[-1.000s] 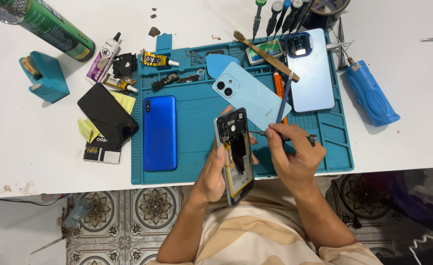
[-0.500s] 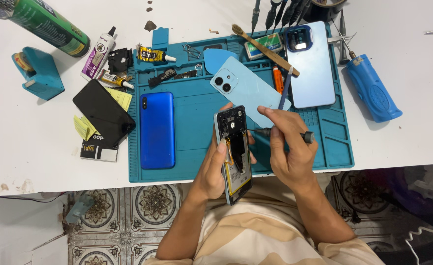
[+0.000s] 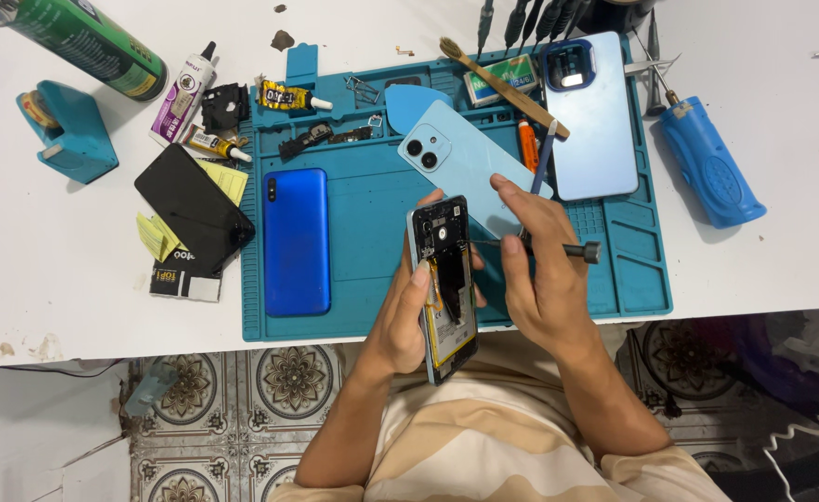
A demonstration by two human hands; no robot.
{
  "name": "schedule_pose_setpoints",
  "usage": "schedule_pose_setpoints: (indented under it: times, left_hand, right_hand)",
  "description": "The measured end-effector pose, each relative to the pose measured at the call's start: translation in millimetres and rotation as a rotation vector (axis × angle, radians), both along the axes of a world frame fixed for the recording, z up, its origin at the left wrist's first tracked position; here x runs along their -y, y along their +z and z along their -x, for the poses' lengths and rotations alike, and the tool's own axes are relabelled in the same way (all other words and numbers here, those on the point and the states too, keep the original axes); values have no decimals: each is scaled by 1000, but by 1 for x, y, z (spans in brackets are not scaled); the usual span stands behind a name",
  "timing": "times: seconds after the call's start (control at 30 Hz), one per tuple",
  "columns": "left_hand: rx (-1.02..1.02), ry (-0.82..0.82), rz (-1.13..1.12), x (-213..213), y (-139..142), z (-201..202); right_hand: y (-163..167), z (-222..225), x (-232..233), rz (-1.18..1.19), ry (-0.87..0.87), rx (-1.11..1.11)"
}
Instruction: The person uses a screwdriver to remove screws from the internal frame of a disassembled smartphone. They then detach the back cover and set it aside on the workbench.
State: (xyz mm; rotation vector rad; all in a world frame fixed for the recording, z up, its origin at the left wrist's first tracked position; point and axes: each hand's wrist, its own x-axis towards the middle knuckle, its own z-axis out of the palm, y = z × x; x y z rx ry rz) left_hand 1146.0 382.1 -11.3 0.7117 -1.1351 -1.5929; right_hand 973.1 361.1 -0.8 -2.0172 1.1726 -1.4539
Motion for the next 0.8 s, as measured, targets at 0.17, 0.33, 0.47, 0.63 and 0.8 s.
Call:
schedule_pose_setpoints:
  times: [0.17, 0.33, 0.47, 0.63, 0.8]
  left_hand:
    - [42, -21, 15, 0, -1, -3]
    - [8, -9, 4, -1, -1, -4]
    - [52, 8, 18, -1, 0, -4]
    - [66, 52, -27, 0, 1, -9]
    - [92, 5, 53, -3, 1, -17]
  right_hand:
    - [-3, 1, 0, 40, 38, 22]
    - [-20, -1, -1, 21, -12, -7]
    - [-35, -10, 3, -92, -76, 120]
    - [-37, -21, 6, -70, -171, 87]
    - [-35, -31, 6, -90, -155, 133]
